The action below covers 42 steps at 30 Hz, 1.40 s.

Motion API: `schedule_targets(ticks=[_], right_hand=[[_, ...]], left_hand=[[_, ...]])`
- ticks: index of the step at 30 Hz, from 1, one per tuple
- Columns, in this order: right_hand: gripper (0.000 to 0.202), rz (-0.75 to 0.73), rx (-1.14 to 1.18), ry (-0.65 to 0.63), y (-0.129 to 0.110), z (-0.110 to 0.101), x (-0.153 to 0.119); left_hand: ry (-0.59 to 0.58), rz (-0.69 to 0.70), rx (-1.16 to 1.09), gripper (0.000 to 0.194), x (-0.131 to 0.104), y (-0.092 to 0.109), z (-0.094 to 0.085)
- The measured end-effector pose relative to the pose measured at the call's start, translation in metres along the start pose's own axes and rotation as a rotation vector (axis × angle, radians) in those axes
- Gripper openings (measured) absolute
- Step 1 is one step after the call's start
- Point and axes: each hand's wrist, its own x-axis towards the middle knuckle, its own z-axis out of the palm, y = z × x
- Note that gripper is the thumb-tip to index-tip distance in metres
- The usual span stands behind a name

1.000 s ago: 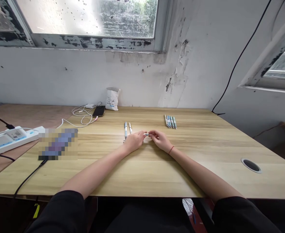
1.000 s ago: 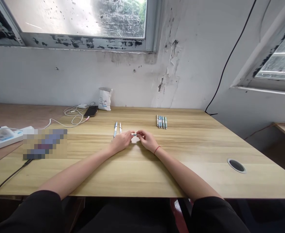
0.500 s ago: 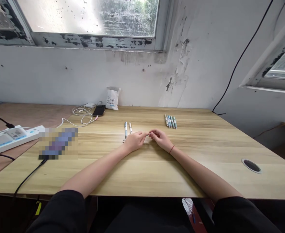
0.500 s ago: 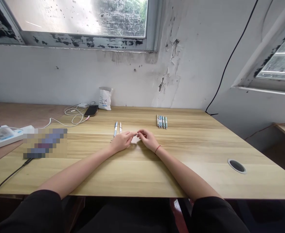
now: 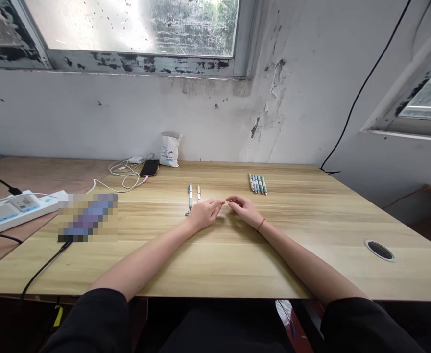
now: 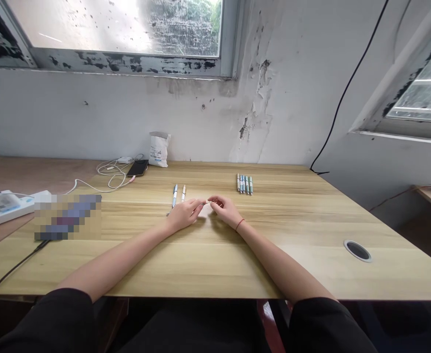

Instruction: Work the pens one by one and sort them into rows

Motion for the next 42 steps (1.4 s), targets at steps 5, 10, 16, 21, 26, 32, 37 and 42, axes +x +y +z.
schedule_targets(ticks=[5, 10, 16, 21, 26, 32, 37, 42], right_hand=[[0.031, -0.048, -0.067, -0.051, -0.003, 0.002, -0.002], [0.032, -0.079, -0.107, -0.059, -0.005, 0.002, -0.003], [0.033, -0.067, -0.106, -0.081, 0.0, 0.003, -0.001], [0.026, -0.028, -0.099, 0.007, 0.009, 0.005, 0.002], [0.026, 0.02, -0.059, 0.037, 0.014, 0.005, 0.003], [0.026, 0.046, -0.014, 0.038, 0.011, 0.006, 0.002], [0.024, 0.028, -0.017, 0.024, 0.007, 0.005, 0.002], [0.025, 0.029, 0.0, 0.044, 0.009, 0.006, 0.002]], left_hand=[[-0.004, -0.024, -0.028, 0.029, 0.001, 0.0, 0.001], [-0.007, -0.006, -0.051, 0.024, 0.0, -0.001, 0.001], [0.064, 0.077, -0.132, 0.024, 0.002, -0.006, 0.004], [0.115, 0.097, -0.136, 0.028, 0.003, -0.008, 0.005], [0.112, 0.068, -0.134, 0.026, 0.004, -0.007, 0.006], [0.12, -0.013, -0.109, 0.022, 0.003, -0.01, 0.009], [0.121, 0.004, -0.077, 0.024, 0.004, -0.01, 0.006], [0.138, -0.004, -0.028, 0.026, 0.003, -0.007, 0.006]])
